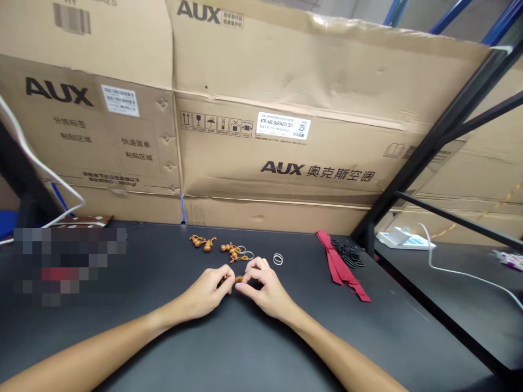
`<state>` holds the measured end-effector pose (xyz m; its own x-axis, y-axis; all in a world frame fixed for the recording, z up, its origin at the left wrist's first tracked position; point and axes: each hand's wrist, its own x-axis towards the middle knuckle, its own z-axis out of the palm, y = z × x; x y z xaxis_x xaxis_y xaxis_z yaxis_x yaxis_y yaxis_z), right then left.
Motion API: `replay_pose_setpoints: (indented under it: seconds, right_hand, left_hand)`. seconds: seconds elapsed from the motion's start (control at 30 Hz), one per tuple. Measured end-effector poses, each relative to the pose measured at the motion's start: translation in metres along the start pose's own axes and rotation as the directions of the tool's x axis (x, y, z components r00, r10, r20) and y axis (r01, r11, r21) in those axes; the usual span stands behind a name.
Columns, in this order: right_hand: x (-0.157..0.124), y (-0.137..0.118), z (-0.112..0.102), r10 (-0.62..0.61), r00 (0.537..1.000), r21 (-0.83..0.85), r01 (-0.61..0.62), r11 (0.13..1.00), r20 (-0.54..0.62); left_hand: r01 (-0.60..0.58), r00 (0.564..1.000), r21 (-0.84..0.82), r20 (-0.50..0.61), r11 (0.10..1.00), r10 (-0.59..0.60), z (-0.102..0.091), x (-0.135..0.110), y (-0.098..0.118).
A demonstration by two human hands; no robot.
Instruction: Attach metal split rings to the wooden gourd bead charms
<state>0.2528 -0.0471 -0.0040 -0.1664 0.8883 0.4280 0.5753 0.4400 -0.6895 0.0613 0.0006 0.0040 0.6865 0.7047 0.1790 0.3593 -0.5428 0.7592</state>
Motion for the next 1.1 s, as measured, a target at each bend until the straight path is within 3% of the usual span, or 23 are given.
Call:
replay_pose_setpoints:
  seconds: [0.37, 0.67, 0.83, 1.1]
  right_hand:
    - [0.002, 0.001, -0.007, -0.008, 0.989, 0.091, -0.006, 0.996, 0.15]
    - [-0.002, -0.006, 0.006, -0.076, 0.997, -0.16, 0.072, 0.984, -0.014]
    - [-0.002, -0.006, 0.005, -0.067, 0.995, -0.128, 0.057, 0.99, -0.078]
    - [-0.001, 0.003, 0.002, 0.011, 1.0, 0.002, -0.011, 1.0, 0.005]
  left_hand:
    - [0.022, 1.0, -0.03, -0.001, 0.999, -0.023, -0.003, 0.001, 0.005]
    - [0.048, 0.999, -0.05, 0.02, 0.998, -0.048, -0.003, 0.001, 0.004]
    - [0.044, 0.999, -0.025, 0.013, 0.999, -0.043, -0.002, 0.0, 0.006]
    - [-0.011, 1.0, 0.003, 0.027, 1.0, 0.011, -0.001, 0.001, 0.0]
